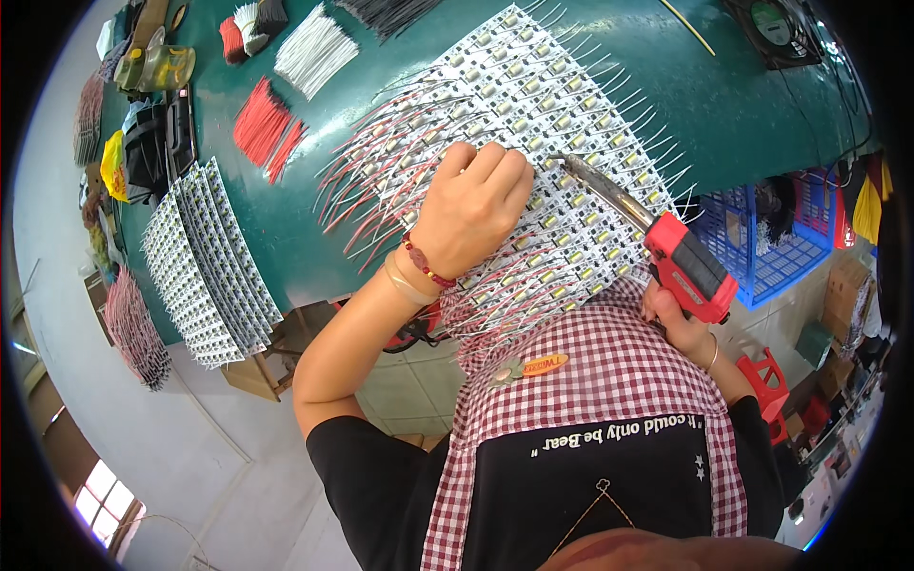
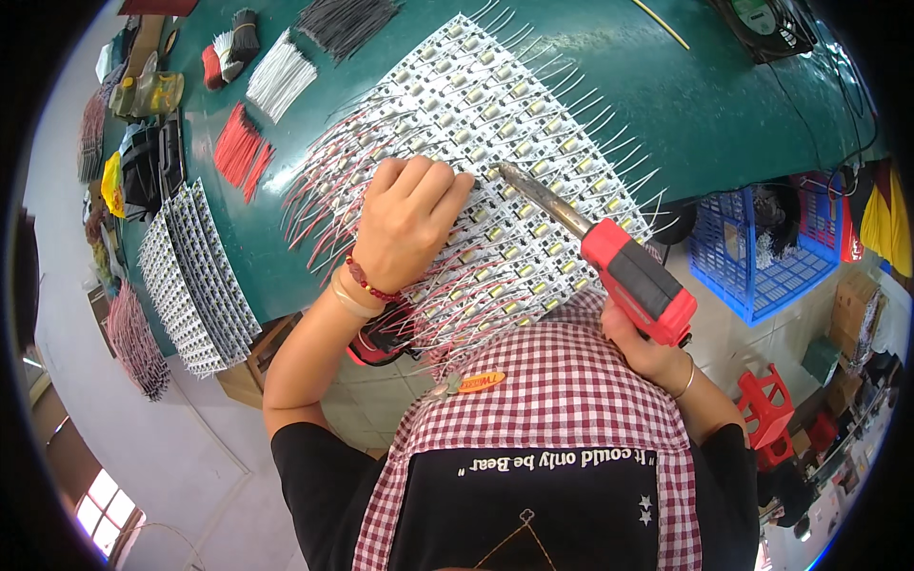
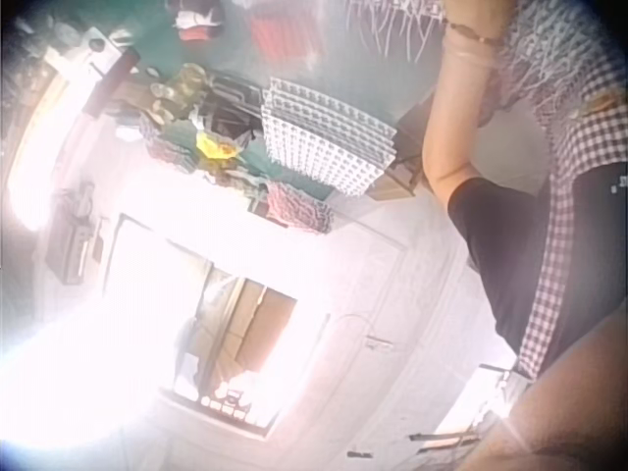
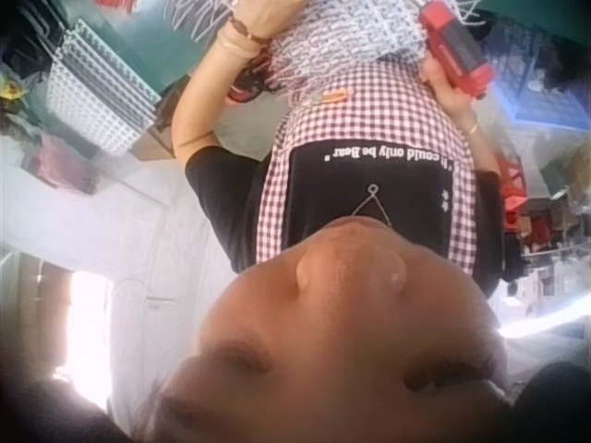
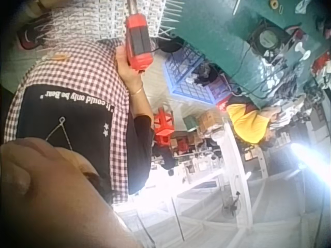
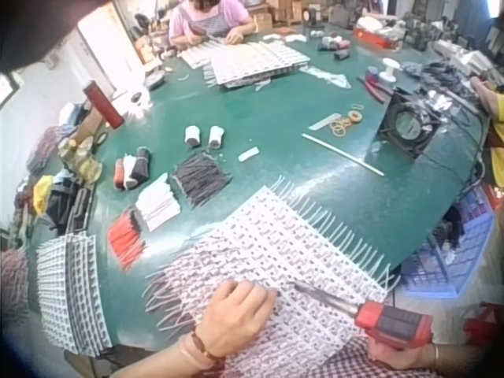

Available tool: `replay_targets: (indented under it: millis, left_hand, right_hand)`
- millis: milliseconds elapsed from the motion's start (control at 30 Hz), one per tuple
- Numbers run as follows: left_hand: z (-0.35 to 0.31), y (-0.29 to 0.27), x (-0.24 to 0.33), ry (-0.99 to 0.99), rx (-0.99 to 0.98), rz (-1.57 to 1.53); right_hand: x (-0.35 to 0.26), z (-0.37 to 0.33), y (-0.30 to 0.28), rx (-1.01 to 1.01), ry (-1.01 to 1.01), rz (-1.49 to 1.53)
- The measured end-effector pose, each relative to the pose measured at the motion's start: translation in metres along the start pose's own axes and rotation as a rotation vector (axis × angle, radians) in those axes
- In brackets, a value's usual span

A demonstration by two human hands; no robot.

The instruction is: The person uses a red hot air gun to apply heat to a large LED panel with multiple wires. They repeatedly pick up small black and white wire pieces from the table and place them onto the panel while applying heat with the tool.

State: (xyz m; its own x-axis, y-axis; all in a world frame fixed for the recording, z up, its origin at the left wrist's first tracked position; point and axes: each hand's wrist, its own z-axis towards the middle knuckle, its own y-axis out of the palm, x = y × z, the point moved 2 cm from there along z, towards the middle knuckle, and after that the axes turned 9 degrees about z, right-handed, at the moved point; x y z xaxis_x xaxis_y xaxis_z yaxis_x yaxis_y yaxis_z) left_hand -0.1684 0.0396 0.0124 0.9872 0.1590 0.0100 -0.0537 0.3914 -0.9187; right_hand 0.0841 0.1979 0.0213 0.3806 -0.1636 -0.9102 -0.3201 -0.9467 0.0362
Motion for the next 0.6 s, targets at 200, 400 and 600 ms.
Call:
replay_targets:
  millis: [200,400,600]
  left_hand:
    - [0.003,-0.011,0.0,-0.049,-0.027,0.025]
    - [-0.002,-0.011,0.013,-0.086,0.005,-0.125]
    - [-0.004,-0.001,0.018,-0.094,0.018,-0.178]
  right_hand:
    - [0.008,-0.008,-0.011,-0.011,-0.052,0.055]
    - [0.021,-0.016,-0.016,-0.031,-0.052,-0.034]
    - [0.012,-0.015,-0.013,-0.064,-0.004,-0.094]
